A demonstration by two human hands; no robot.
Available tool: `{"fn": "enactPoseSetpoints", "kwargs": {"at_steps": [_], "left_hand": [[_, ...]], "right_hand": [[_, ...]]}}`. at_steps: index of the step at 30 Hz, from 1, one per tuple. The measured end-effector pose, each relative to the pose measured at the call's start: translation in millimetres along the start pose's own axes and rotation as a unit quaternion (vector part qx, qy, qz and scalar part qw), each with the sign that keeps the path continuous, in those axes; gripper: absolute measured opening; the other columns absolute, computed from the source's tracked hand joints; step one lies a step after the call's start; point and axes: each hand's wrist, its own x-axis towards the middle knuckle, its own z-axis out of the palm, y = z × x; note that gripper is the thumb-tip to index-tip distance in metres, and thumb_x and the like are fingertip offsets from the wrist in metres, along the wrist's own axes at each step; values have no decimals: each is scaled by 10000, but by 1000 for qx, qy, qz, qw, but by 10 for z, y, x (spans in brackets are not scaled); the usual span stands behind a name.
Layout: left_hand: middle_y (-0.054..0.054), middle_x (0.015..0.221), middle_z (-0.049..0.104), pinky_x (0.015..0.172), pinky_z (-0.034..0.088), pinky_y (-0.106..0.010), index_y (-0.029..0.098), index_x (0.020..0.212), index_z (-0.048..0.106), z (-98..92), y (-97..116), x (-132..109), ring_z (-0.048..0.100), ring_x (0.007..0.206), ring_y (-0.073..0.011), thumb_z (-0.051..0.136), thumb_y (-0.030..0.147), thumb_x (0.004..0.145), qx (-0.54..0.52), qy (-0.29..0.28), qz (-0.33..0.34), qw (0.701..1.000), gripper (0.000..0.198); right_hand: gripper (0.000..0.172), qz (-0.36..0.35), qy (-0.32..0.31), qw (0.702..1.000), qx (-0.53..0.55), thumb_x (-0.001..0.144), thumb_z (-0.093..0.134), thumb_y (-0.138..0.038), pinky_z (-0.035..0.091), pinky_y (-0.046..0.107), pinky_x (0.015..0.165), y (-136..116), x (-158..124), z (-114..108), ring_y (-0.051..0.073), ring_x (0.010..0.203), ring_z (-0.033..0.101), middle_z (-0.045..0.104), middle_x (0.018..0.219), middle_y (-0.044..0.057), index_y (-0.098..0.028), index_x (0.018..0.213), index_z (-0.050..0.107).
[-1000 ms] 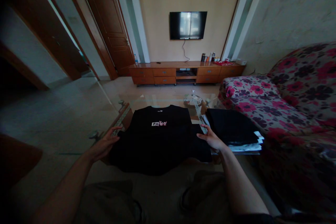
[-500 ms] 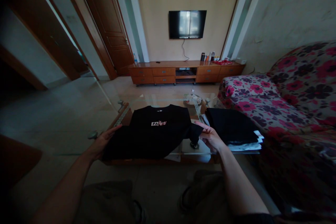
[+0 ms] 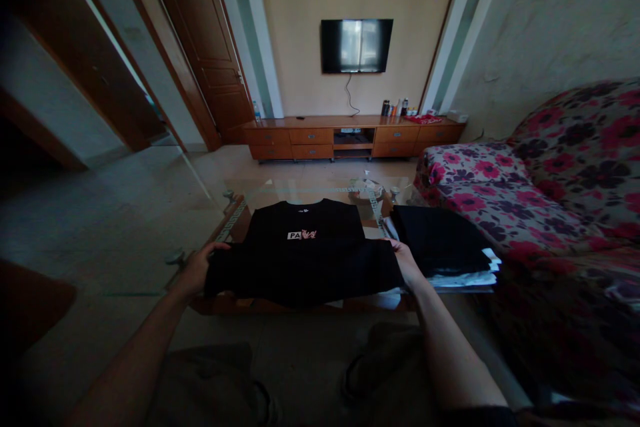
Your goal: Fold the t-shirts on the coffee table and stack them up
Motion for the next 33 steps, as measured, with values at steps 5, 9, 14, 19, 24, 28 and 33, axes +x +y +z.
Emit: {"fn": "enactPoseSetpoints", "kwargs": {"at_steps": [5, 9, 14, 19, 24, 28, 33], "left_hand": [[-51, 880, 687, 819, 552, -365, 195, 777, 702, -32, -325, 200, 655, 867, -235, 567, 239, 656, 99, 11, 115, 988, 187], [-115, 1146, 645, 1021, 507, -455, 187, 851, 768, -8, -516, 295, 636, 1063, -268, 634, 241, 701, 145, 33, 182, 972, 209], [-67, 1339, 541, 1199, 369, -473, 294, 1190, 771, 50, -392, 219, 534, 1305, -258, 538, 90, 702, 188, 8, 223, 957, 578], [-48, 1436, 575, 1238, 289, -523, 244, 998, 776, 116, -238, 172, 484, 1397, -264, 436, 49, 582, 157, -51, 244, 956, 571], [-75, 1270, 707, 1140, 397, -533, 213, 812, 652, 172, -209, 165, 605, 1272, -280, 428, 91, 567, 100, -103, 189, 971, 353], [-78, 1159, 725, 1039, 464, -465, 211, 843, 635, 200, -213, 157, 662, 1125, -271, 487, 122, 580, 116, -107, 178, 971, 315], [-70, 1034, 742, 943, 521, -401, 216, 873, 655, 237, -169, 115, 691, 1001, -266, 711, 350, 715, 126, -121, 140, 975, 214]], "right_hand": [[331, -87, 38, 995, -37, 677, 881, -475, 583, 278, 742, 64, 46, -79, 216, 848, 719, 781, 892, 46, -220, 863, 783], [402, -118, 31, 989, -84, 714, 861, -460, 574, 345, 918, 78, 83, -89, 261, 1090, 696, 739, 1222, 78, -248, 1051, 807], [455, -139, -28, 979, -145, 812, 797, -384, 552, 404, 992, 130, 86, -85, 266, 1201, 650, 641, 1407, 74, -322, 1261, 753], [186, -146, -107, 959, -218, 883, 705, -375, 458, 429, 1129, 137, 63, -41, 265, 1317, 580, 637, 1421, 36, -299, 986, 840], [282, -115, -170, 956, -209, 897, 641, -315, 467, 434, 1115, 145, 42, -7, 241, 1204, 657, 735, 1263, 36, -292, 1123, 808], [318, -101, -218, 936, -259, 825, 642, -221, 486, 403, 1052, 136, -1, -15, 230, 1104, 672, 733, 1139, 52, -267, 1081, 824], [245, -81, -207, 933, -284, 734, 826, -337, 527, 346, 890, 73, -53, 40, 217, 969, 649, 660, 1047, 45, -245, 961, 835]]}}
